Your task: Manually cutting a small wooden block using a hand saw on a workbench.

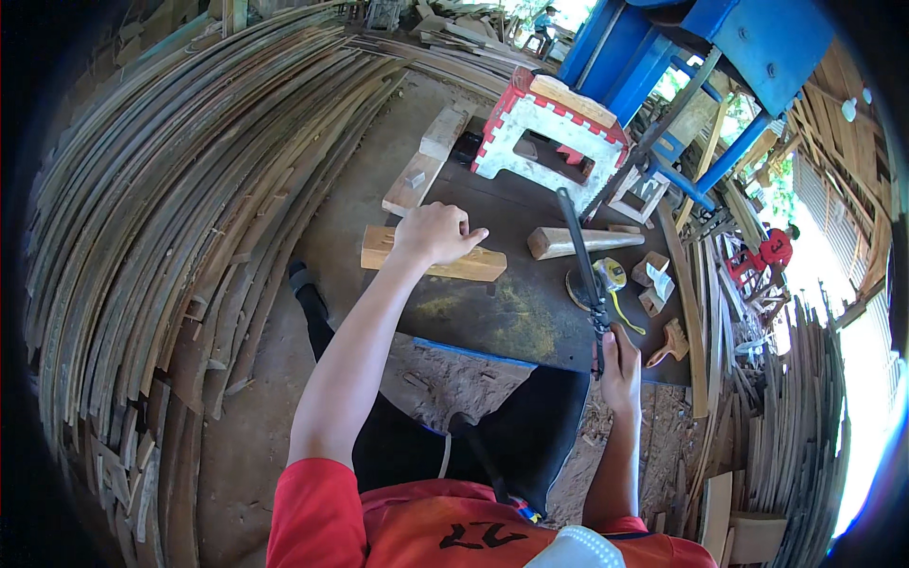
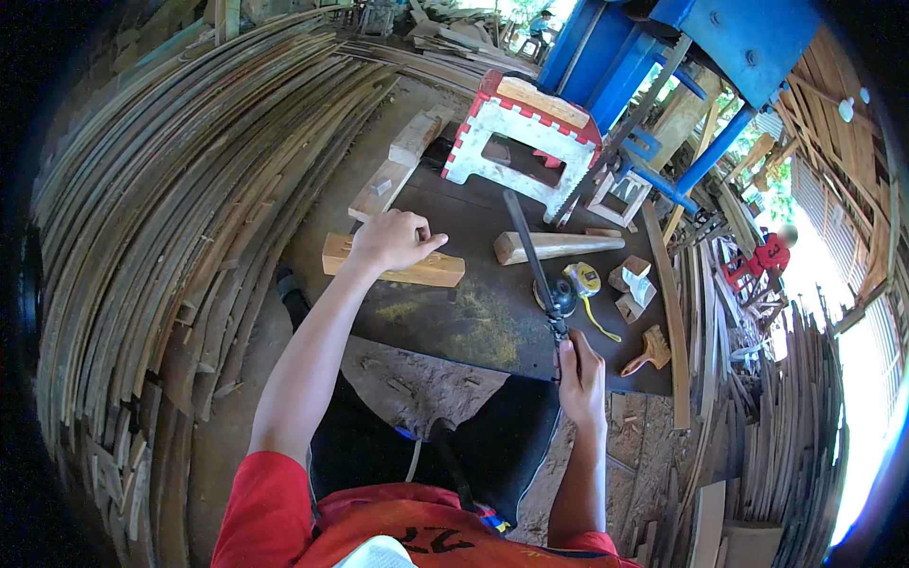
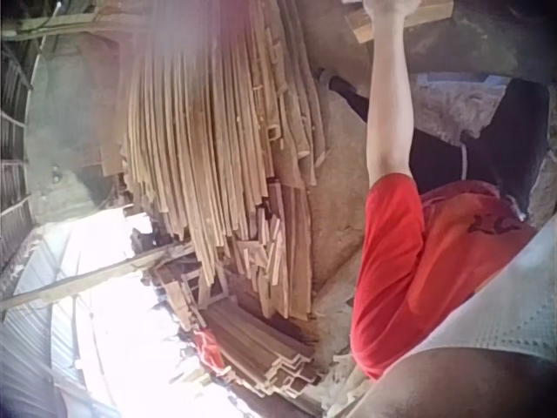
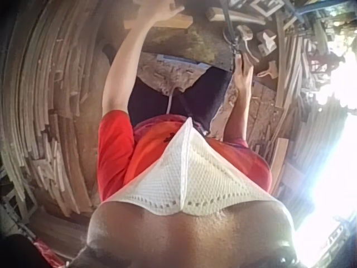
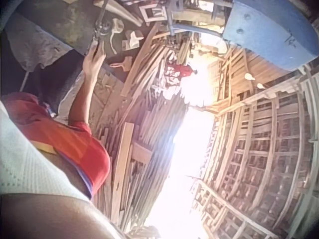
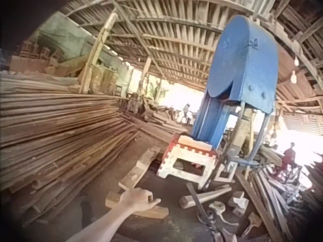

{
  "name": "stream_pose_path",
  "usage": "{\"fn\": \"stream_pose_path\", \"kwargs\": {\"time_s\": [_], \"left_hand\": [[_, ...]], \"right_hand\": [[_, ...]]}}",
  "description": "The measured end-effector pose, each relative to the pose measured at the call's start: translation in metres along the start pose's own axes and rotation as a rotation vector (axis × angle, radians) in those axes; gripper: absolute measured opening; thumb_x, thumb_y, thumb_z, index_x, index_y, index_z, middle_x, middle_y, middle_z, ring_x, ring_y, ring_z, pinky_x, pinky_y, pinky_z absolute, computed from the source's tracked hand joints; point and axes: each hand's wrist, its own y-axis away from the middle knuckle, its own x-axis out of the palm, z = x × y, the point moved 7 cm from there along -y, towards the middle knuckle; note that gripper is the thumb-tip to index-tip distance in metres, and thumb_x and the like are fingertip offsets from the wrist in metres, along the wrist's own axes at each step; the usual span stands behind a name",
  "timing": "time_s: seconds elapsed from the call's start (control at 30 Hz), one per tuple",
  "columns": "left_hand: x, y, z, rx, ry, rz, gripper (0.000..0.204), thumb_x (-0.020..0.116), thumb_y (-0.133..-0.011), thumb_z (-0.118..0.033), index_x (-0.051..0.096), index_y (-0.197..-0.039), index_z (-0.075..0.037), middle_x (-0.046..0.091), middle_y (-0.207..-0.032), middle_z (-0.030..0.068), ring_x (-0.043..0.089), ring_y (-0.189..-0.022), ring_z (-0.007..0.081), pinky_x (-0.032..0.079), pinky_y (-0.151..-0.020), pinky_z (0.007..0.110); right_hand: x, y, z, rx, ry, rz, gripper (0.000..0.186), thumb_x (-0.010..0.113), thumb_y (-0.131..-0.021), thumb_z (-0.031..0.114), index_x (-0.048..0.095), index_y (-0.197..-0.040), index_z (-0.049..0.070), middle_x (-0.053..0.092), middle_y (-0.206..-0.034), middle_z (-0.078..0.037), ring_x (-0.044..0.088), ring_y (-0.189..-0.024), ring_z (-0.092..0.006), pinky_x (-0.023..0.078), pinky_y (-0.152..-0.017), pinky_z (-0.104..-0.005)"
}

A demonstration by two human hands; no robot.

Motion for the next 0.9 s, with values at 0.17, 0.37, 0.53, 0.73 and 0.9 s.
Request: {"fn": "stream_pose_path", "kwargs": {"time_s": [0.17,0.37,0.53,0.73,0.9], "left_hand": [[0.003,0.0,0.001,0.025,-0.041,-0.002,0.046,0.066,-0.094,-0.061,0.082,-0.092,-0.018,0.079,-0.092,0.0093,0.076,-0.094,0.0293,0.06,-0.087,0.044],[0.001,0.009,-0.004,0.028,-0.077,-0.01,0.049,0.063,-0.095,-0.062,0.082,-0.094,-0.017,0.079,-0.093,0.011,0.076,-0.094,0.031,0.06,-0.087,0.046],[-0.001,0.019,-0.012,0.051,-0.1,0.022,0.058,0.055,-0.098,-0.068,0.083,-0.097,-0.017,0.079,-0.092,0.012,0.076,-0.093,0.0315,0.059,-0.09,0.047],[0.004,0.014,-0.017,0.006,-0.174,0.055,0.064,0.043,-0.103,-0.069,0.081,-0.104,-0.018,0.079,-0.095,0.0141,0.076,-0.095,0.033,0.057,-0.097,0.048],[0.005,0.019,-0.012,0.014,-0.226,-0.02,0.055,0.047,-0.104,-0.063,0.081,-0.102,-0.02,0.078,-0.087,0.0107,0.077,-0.09,0.0328,0.059,-0.088,0.046]], "right_hand": [[0.004,-0.012,0.028,-0.334,0.299,-0.015,0.03,0.072,-0.1,0.021,0.053,-0.109,-0.001,0.056,-0.076,-0.006,0.052,-0.068,-0.0151,0.044,-0.062,-0.0322],[0.003,-0.009,0.022,-0.035,0.188,0.056,0.032,0.07,-0.102,0.023,0.05,-0.108,-0.001,0.069,-0.081,-0.018,0.067,-0.068,-0.0281,0.051,-0.065,-0.0371],[-0.003,0.004,0.02,0.09,0.153,0.116,0.023,0.068,-0.103,0.019,0.053,-0.108,0.003,0.064,-0.059,-0.004,0.057,-0.045,-0.012,0.044,-0.048,-0.0294],[0.016,0.02,0.02,0.057,0.17,0.241,0.021,0.062,-0.105,0.019,0.052,-0.111,0.001,0.065,-0.07,-0.017,0.069,-0.062,-0.035,0.05,-0.059,-0.0434],[0.049,0.018,0.047,-0.001,0.204,0.292,0.021,0.061,-0.105,0.018,0.053,-0.114,0.0,0.066,-0.084,-0.031,0.064,-0.086,-0.0533,0.049,-0.071,-0.0555]]}}
